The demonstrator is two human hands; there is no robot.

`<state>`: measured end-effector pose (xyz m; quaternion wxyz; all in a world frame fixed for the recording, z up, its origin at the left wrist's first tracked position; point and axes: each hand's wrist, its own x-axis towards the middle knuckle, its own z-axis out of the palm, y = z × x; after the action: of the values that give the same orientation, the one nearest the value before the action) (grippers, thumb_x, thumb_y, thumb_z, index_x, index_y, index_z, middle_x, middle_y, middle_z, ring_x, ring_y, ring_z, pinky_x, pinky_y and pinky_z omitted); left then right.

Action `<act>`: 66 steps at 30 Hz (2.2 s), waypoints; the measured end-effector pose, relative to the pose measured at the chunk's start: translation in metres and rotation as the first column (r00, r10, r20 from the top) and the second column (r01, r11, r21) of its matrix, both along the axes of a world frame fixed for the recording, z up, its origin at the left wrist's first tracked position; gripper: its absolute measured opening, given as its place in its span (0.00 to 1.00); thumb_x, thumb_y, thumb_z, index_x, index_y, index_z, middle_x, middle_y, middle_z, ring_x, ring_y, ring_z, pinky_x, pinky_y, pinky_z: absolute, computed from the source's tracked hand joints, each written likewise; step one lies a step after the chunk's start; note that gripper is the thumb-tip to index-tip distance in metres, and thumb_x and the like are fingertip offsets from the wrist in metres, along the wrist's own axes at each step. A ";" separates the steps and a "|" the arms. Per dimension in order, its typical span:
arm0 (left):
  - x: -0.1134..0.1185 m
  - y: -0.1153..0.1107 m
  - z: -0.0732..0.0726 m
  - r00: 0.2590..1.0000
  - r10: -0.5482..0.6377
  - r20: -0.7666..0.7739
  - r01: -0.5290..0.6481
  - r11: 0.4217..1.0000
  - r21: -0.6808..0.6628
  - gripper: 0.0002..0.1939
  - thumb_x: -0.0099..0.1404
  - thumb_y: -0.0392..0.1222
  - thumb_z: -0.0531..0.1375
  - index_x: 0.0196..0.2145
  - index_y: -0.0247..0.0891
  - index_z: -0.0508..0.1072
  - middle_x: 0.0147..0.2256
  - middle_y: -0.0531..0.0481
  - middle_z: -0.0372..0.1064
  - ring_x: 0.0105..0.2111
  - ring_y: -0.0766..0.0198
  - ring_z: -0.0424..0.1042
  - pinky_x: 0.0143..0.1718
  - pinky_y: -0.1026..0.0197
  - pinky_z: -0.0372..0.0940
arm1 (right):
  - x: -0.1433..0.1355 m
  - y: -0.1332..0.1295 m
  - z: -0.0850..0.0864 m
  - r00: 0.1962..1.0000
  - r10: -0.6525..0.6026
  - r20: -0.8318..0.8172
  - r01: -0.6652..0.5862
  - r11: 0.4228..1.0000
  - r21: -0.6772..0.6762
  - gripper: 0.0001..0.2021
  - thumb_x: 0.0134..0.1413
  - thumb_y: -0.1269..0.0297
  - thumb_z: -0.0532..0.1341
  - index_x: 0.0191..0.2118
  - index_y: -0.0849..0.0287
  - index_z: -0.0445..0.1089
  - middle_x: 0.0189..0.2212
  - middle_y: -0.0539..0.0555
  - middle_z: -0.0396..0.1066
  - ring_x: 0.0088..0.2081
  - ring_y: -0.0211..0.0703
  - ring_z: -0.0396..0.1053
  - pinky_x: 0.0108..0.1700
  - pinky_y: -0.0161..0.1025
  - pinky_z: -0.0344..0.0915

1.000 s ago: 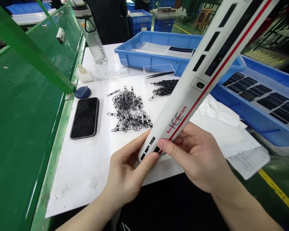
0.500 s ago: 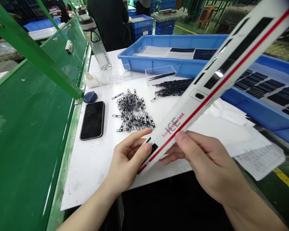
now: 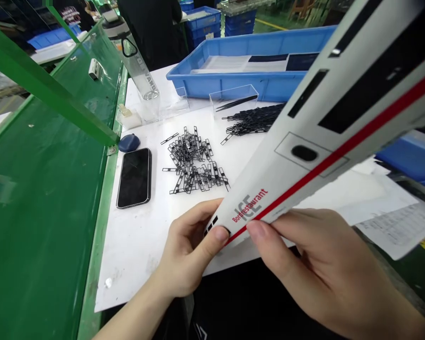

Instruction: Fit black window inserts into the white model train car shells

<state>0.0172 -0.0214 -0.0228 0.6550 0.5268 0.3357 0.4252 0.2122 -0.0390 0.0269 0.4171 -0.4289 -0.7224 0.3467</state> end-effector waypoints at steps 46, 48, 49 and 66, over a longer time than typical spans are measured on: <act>0.010 -0.001 -0.004 0.953 0.275 0.129 -0.249 0.950 -0.186 0.16 0.67 0.35 0.71 0.48 0.43 0.72 0.46 0.50 0.84 0.44 0.59 0.84 0.48 0.58 0.78 | -0.011 0.009 -0.033 0.972 0.075 -0.224 -0.164 0.897 -0.411 0.04 0.67 0.71 0.62 0.43 0.56 0.74 0.36 0.47 0.74 0.36 0.36 0.71 0.42 0.33 0.70; 0.009 0.001 -0.004 0.959 0.257 0.119 -0.231 0.953 -0.193 0.16 0.66 0.35 0.72 0.46 0.43 0.71 0.45 0.51 0.85 0.42 0.61 0.84 0.48 0.59 0.78 | -0.013 0.007 -0.035 0.971 0.045 -0.237 -0.150 0.880 -0.451 0.03 0.67 0.71 0.62 0.42 0.56 0.74 0.34 0.46 0.73 0.35 0.35 0.70 0.39 0.32 0.69; 0.008 0.002 -0.005 0.962 0.247 0.119 -0.220 0.954 -0.203 0.16 0.66 0.35 0.72 0.46 0.43 0.71 0.45 0.51 0.85 0.43 0.60 0.84 0.49 0.58 0.78 | -0.014 0.007 -0.035 0.967 0.036 -0.251 -0.152 0.875 -0.460 0.03 0.67 0.70 0.63 0.43 0.56 0.74 0.34 0.46 0.73 0.35 0.35 0.70 0.40 0.32 0.69; 0.010 0.004 -0.004 0.971 0.223 0.084 -0.203 0.959 -0.197 0.24 0.65 0.35 0.72 0.56 0.40 0.71 0.48 0.45 0.84 0.46 0.53 0.84 0.50 0.54 0.78 | -0.009 0.011 -0.040 0.926 0.049 -0.374 -0.250 0.821 -0.513 0.07 0.68 0.71 0.61 0.49 0.57 0.72 0.39 0.49 0.74 0.41 0.39 0.71 0.48 0.40 0.71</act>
<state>0.0275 -0.0178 -0.0271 0.6687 0.4004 0.3938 0.4873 0.2029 -0.0285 -0.0129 0.3664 -0.4044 -0.5392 0.6415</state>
